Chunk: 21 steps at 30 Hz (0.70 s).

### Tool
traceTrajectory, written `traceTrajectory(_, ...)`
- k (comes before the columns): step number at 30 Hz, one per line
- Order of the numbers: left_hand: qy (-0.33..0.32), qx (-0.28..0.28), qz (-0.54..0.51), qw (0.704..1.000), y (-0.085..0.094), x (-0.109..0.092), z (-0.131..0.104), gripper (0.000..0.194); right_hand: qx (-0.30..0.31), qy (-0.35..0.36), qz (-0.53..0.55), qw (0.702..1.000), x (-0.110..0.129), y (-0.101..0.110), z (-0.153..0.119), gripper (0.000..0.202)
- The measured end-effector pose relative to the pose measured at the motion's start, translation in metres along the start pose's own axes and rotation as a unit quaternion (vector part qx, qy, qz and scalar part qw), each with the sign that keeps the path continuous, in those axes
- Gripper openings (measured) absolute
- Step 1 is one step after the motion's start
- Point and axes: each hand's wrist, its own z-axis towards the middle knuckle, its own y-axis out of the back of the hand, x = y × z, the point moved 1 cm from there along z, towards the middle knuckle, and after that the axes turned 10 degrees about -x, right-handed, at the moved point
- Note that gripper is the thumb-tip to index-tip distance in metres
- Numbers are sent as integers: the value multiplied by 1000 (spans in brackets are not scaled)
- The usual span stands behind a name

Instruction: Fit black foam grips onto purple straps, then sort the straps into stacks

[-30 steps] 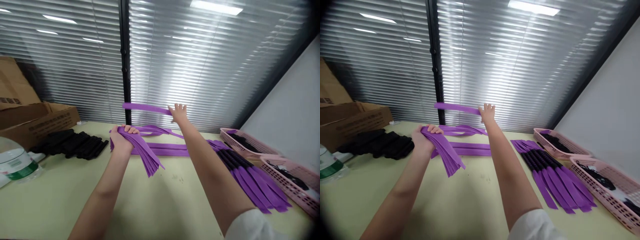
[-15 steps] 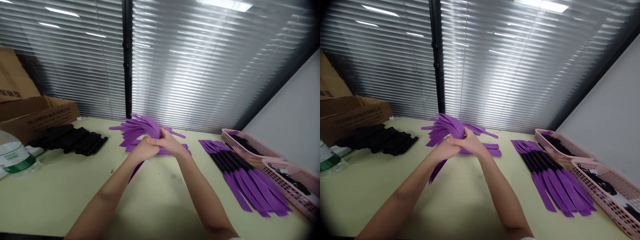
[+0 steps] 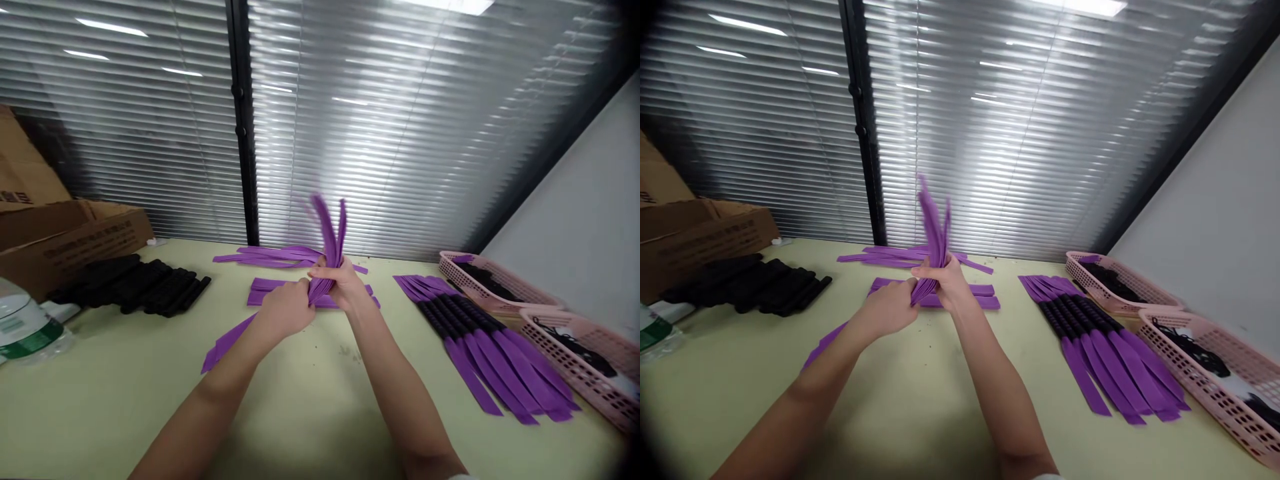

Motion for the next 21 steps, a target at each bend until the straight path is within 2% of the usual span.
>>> traceTrajectory(3,3,23,15,1000,4,2,3,12,-60,91,98,989,1,3,4,45)
traceTrajectory(5,0,5,-49,999,2,3,7,14,-92,118,132,980,6,3,8,42)
traceTrajectory(7,-15,-22,-157,987,-3,3,12,18,-102,141,130,976,16,0,11,40)
traceTrajectory(9,-27,-43,-277,960,-10,0,17,27,-79,172,92,977,32,-9,11,38)
traceTrajectory(12,-25,-49,-439,897,-18,-4,21,36,3,210,-17,978,55,-31,6,36)
traceTrajectory(16,-67,-31,-577,814,-37,3,23,37,68,241,-133,959,63,-50,-1,43)
traceTrajectory(18,-76,-24,-594,800,-53,13,22,39,74,253,-150,953,59,-50,-2,45)
traceTrajectory(21,-67,-7,-578,814,-79,27,20,42,66,255,-141,954,52,-44,2,46)
